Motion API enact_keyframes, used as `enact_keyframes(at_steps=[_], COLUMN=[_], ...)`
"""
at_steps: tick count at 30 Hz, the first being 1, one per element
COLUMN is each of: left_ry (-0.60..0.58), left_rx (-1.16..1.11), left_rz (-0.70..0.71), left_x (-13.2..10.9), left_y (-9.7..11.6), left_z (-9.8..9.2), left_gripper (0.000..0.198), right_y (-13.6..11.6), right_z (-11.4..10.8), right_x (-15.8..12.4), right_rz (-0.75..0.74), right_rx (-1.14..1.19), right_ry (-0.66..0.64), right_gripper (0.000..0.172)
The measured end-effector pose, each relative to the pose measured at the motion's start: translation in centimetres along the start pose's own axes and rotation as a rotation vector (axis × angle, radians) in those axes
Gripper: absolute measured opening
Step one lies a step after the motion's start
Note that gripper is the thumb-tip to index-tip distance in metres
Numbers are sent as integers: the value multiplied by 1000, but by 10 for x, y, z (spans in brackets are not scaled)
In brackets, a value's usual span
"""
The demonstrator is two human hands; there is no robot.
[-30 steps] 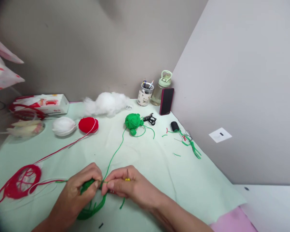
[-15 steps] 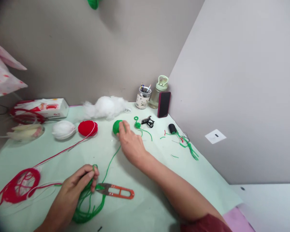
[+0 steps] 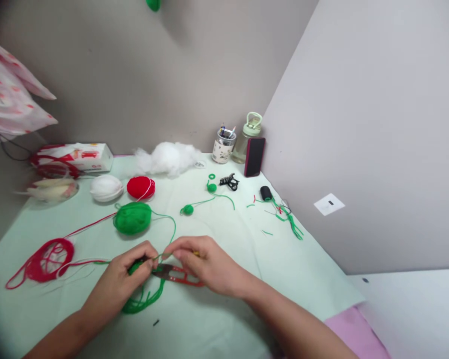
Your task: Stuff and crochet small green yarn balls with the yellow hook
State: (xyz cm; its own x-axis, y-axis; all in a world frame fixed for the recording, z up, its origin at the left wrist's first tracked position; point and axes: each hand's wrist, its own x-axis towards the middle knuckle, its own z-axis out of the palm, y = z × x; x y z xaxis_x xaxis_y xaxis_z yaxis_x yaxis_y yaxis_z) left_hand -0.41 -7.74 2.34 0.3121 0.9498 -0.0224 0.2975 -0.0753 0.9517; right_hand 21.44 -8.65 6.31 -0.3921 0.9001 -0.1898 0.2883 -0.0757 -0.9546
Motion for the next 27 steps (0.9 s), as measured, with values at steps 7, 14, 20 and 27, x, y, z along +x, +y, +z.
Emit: enact_keyframes(at_steps=[7,14,20,27], left_ry=[-225,-200,-174,-190], left_rx=[-18,-89,-370,-781], left_rz=[20,-154,-185,-224], left_x=[-12,-13,-16,-25], left_y=[13,16,15,6], left_z=[9,-6,-11,-6], left_gripper=[24,26,30,46], right_y=[4,8,21,5], right_z=[20,6,8,16], right_x=[-12,-16,-6,0], right_rz=[1,-7,-79,-177], right_rx=[-1,-154,309,522], right_ry=[-99,-16,129,196], right_gripper=[71,24,40,39])
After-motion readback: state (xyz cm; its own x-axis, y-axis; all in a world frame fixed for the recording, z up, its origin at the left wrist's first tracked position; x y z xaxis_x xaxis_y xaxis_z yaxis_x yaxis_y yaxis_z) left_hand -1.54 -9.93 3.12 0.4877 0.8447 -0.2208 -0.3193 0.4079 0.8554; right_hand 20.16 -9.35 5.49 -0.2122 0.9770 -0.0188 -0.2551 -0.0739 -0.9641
